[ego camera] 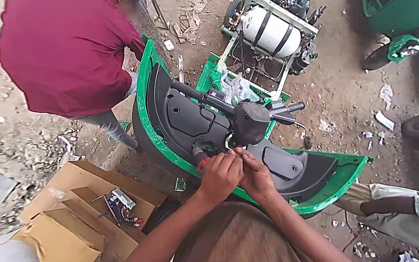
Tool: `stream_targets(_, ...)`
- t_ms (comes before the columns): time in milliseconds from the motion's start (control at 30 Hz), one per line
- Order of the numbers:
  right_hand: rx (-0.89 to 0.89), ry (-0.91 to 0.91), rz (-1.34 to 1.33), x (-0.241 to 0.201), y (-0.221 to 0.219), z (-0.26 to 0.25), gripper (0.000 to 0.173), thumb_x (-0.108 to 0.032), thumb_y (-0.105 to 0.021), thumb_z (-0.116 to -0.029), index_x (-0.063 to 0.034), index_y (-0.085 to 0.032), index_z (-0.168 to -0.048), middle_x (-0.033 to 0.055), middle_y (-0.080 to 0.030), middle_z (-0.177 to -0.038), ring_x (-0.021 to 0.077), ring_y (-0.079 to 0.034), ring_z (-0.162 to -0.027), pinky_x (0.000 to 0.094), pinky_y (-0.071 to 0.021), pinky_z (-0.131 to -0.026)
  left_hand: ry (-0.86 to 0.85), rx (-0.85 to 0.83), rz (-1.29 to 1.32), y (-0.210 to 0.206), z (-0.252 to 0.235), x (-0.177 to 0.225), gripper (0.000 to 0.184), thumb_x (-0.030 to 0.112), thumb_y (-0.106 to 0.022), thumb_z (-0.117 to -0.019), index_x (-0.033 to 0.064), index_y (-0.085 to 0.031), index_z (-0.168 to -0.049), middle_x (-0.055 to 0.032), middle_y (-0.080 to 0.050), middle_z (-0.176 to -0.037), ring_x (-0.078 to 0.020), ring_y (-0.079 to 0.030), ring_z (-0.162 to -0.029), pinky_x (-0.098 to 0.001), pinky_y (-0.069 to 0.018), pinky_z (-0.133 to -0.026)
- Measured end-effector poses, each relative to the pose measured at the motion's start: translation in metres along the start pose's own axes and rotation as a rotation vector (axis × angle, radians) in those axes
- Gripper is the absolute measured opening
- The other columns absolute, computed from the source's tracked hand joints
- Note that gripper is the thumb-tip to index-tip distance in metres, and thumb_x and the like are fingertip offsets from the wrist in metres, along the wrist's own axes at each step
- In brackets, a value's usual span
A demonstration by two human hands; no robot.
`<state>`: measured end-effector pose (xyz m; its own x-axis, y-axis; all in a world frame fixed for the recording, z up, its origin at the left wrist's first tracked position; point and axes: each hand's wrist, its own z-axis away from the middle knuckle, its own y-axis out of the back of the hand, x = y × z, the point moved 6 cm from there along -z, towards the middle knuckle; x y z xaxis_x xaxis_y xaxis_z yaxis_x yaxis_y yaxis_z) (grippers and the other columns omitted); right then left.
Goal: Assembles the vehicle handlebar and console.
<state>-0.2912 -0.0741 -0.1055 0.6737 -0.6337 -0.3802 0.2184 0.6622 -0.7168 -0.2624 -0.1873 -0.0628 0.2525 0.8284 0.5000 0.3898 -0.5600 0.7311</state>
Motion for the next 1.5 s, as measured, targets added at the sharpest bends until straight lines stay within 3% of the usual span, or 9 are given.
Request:
stream_targets(167,0.039,0.041,0.079,-0.012,0.004,-0.009,0.029,-0.004,-0.038,-0.1042,0.0004,-0.066,-0.110,0.0177,-0.072,-0.107,0.0235,-0.071,-0.094,0.0383,-0.0599,-0.084,0.318,-0.141,0.551,0.002,-0.010,-0.024,0.014,0.020,-0.068,-0.0956,0.0104,-0.077,-0.098,0.0004,-0.075,-0.095,-0.0039,-0.069,-0.084,-0.0202,-0.0593,-0.075)
stream_targets(267,0.088,0.122,0.251,-0.034,0.001,-0.020,0.026,-0.007,-0.039,-0.1052,-0.0016,-0.065,-0.104,0.0093,-0.065,-0.084,0.0162,-0.062,-0.069,0.0330,-0.0559,-0.066,0.561,-0.203,0.885,0.003,-0.029,-0.051,0.010,0.014,-0.071,-0.0947,0.0086,-0.076,-0.101,-0.0002,-0.074,-0.088,-0.0083,-0.069,-0.072,-0.0262,-0.0604,-0.067)
stream_targets(333,0.091,0.403,0.683,-0.071,-0.013,-0.030,0.029,-0.007,-0.040,-0.1041,-0.0039,-0.069,-0.106,0.0026,-0.060,-0.077,0.0088,-0.052,-0.059,0.0251,-0.0481,-0.057,0.612,-0.194,0.935,-0.008,-0.047,-0.079,0.010,0.011,-0.070,-0.0967,0.0063,-0.074,-0.104,-0.0041,-0.072,-0.086,-0.0133,-0.067,-0.068,-0.0295,-0.0596,-0.063)
stream_targets(367,0.090,0.616,1.057,-0.092,-0.027,-0.036,0.029,-0.007,-0.042,-0.1034,-0.0065,-0.071,-0.110,0.0009,-0.062,-0.081,0.0070,-0.053,-0.062,0.0228,-0.0470,-0.058,0.626,-0.214,0.920,-0.021,-0.056,-0.094,0.010,0.012,-0.068,-0.0987,0.0054,-0.073,-0.106,-0.0054,-0.072,-0.086,-0.0143,-0.067,-0.068,-0.0299,-0.0593,-0.062)
stream_targets(433,0.119,0.954,1.795,-0.117,-0.055,-0.054,0.026,-0.017,-0.052,-0.1049,-0.0076,-0.070,-0.121,0.0093,-0.068,-0.097,0.0209,-0.064,-0.082,0.0395,-0.0532,-0.073,0.673,-0.285,0.900,-0.058,-0.067,-0.120,0.013,0.013,-0.067,-0.1000,0.0031,-0.073,-0.105,-0.0068,-0.073,-0.087,-0.0147,-0.068,-0.069,-0.0312,-0.0594,-0.065)
stream_targets(533,0.088,0.913,2.249,-0.120,-0.060,-0.107,0.039,-0.039,-0.055,-0.1048,-0.0094,-0.068,-0.126,0.0159,-0.069,-0.107,0.0354,-0.066,-0.104,0.0545,-0.0519,-0.092,0.751,-0.384,1.013,-0.106,-0.076,-0.135,0.018,0.013,-0.063,-0.1019,-0.0017,-0.070,-0.109,-0.0107,-0.072,-0.090,-0.0162,-0.069,-0.073,-0.0337,-0.0609,-0.069)
stream_targets(1133,0.063,1.073,2.275,-0.110,-0.045,-0.124,0.034,-0.031,-0.046,-0.1078,-0.0118,-0.071,-0.119,0.0118,-0.069,-0.096,0.0311,-0.068,-0.096,0.0500,-0.0524,-0.087,0.808,-0.376,1.054,-0.121,-0.070,-0.137,0.016,0.010,-0.067,-0.0996,-0.0027,-0.071,-0.107,-0.0100,-0.073,-0.085,-0.0145,-0.069,-0.067,-0.0303,-0.0603,-0.062)
stream_targets(1400,0.054,1.069,2.212,-0.111,-0.043,-0.124,0.034,-0.032,-0.044,-0.1086,-0.0146,-0.072,-0.117,0.0093,-0.069,-0.096,0.0284,-0.067,-0.097,0.0493,-0.0513,-0.087,0.663,-0.401,0.725,-0.107,-0.075,-0.130,0.018,0.020,-0.068,-0.1004,0.0042,-0.075,-0.105,-0.0040,-0.076,-0.084,-0.0115,-0.073,-0.070,-0.0327,-0.0642,-0.068)
stream_targets(1500,0.006,1.009,1.862,-0.128,-0.044,-0.118,0.036,-0.025,-0.040,-0.1100,-0.0143,-0.072,-0.123,0.0060,-0.072,-0.107,0.0186,-0.067,-0.103,0.0430,-0.0518,-0.094,0.466,-0.423,0.504,-0.101,-0.084,-0.124,0.020,0.023,-0.064,-0.1019,0.0085,-0.077,-0.108,-0.0026,-0.077,-0.089,-0.0113,-0.074,-0.078,-0.0358,-0.0633,-0.079)
